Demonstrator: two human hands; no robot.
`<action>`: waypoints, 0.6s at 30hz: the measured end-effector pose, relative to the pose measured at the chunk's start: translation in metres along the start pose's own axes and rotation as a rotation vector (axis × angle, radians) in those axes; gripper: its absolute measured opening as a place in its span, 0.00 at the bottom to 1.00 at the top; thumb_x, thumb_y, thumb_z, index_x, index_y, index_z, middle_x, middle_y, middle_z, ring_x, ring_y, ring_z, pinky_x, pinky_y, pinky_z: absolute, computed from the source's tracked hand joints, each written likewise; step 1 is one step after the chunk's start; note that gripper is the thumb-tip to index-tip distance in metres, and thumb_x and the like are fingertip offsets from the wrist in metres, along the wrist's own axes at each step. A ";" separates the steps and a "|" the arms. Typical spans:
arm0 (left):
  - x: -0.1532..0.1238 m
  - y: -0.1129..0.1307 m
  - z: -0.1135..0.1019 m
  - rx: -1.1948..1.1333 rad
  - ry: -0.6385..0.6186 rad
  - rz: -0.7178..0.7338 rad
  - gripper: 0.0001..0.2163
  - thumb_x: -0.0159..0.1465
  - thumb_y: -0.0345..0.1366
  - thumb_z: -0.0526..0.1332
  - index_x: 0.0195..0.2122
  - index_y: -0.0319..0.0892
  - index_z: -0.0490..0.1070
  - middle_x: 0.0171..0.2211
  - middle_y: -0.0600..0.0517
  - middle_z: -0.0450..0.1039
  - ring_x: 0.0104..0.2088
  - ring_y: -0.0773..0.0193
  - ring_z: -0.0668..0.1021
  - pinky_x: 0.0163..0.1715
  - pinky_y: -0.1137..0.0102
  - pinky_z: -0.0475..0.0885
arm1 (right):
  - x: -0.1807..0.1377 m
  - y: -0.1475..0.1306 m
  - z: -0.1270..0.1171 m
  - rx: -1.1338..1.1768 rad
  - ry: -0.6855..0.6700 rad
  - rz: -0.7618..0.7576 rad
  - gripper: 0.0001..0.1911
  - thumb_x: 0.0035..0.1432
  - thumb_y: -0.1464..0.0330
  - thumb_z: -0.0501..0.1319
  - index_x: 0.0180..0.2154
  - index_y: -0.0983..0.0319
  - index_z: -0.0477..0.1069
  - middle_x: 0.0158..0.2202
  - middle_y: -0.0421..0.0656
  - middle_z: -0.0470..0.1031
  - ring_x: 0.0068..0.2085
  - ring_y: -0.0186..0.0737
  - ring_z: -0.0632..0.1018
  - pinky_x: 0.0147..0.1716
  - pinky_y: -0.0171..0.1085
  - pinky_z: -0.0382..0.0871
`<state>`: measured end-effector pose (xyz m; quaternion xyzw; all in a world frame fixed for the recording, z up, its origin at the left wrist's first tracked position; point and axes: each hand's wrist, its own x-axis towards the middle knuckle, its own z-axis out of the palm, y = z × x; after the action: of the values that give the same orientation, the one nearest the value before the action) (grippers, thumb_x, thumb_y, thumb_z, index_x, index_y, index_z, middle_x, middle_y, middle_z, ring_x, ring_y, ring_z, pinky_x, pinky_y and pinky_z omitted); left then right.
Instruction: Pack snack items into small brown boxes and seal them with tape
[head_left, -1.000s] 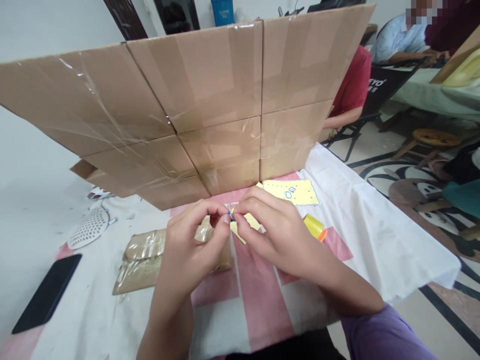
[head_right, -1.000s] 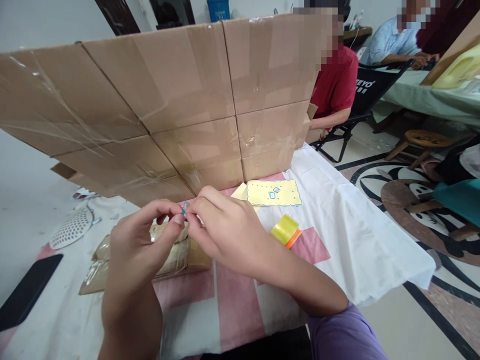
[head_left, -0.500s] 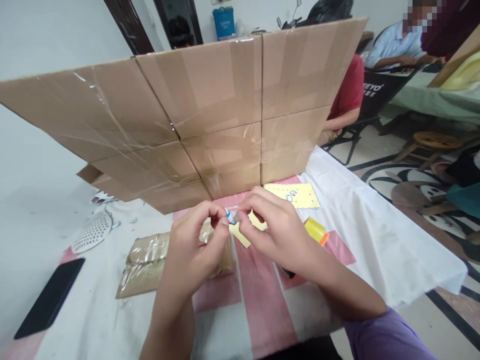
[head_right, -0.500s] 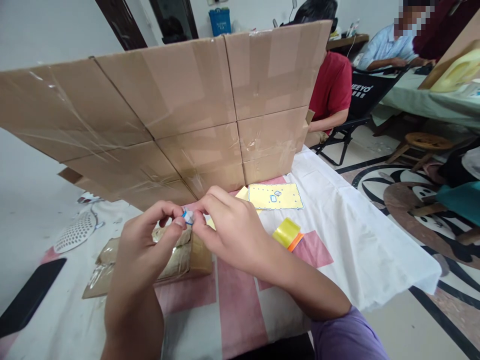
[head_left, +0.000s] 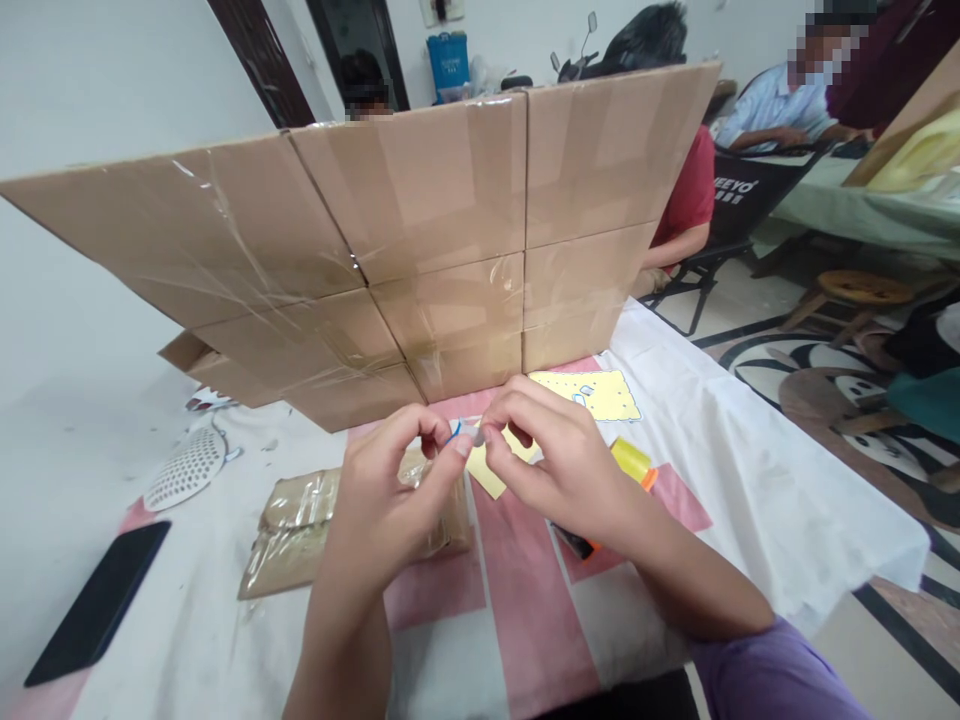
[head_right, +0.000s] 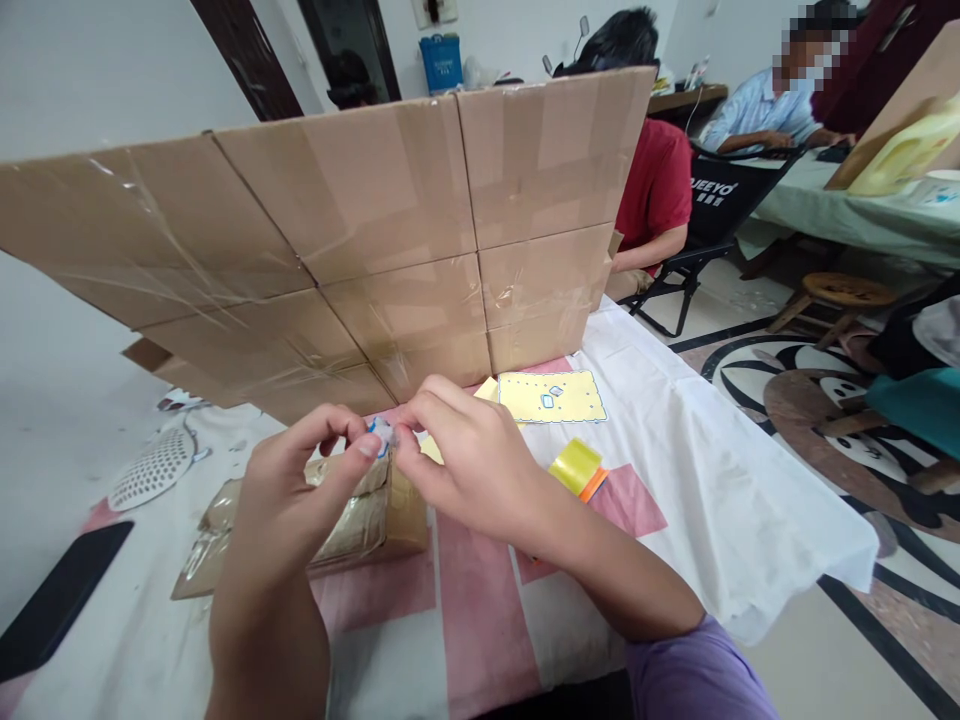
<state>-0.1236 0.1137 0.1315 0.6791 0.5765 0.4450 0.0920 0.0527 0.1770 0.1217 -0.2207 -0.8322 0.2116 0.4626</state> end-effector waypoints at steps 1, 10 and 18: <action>0.000 0.000 0.000 0.017 0.008 0.005 0.09 0.68 0.35 0.61 0.29 0.44 0.65 0.24 0.58 0.66 0.27 0.68 0.68 0.30 0.71 0.63 | 0.000 0.000 0.000 0.000 -0.003 -0.016 0.07 0.68 0.72 0.56 0.36 0.60 0.69 0.33 0.40 0.71 0.33 0.34 0.71 0.32 0.36 0.63; 0.001 -0.002 -0.005 0.076 -0.018 -0.034 0.10 0.68 0.34 0.60 0.28 0.44 0.65 0.24 0.58 0.65 0.27 0.69 0.66 0.30 0.72 0.62 | 0.001 0.007 0.004 -0.019 -0.019 0.007 0.06 0.68 0.73 0.56 0.35 0.61 0.68 0.33 0.40 0.69 0.32 0.35 0.69 0.31 0.36 0.62; 0.000 -0.007 -0.008 0.104 -0.032 -0.064 0.09 0.67 0.33 0.61 0.29 0.44 0.67 0.25 0.59 0.65 0.28 0.69 0.65 0.30 0.72 0.61 | 0.002 0.011 0.009 -0.001 -0.005 0.015 0.06 0.67 0.74 0.56 0.35 0.61 0.67 0.33 0.41 0.70 0.35 0.35 0.71 0.33 0.36 0.63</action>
<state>-0.1335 0.1125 0.1315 0.6711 0.6187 0.4005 0.0800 0.0459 0.1854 0.1128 -0.2266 -0.8318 0.2151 0.4587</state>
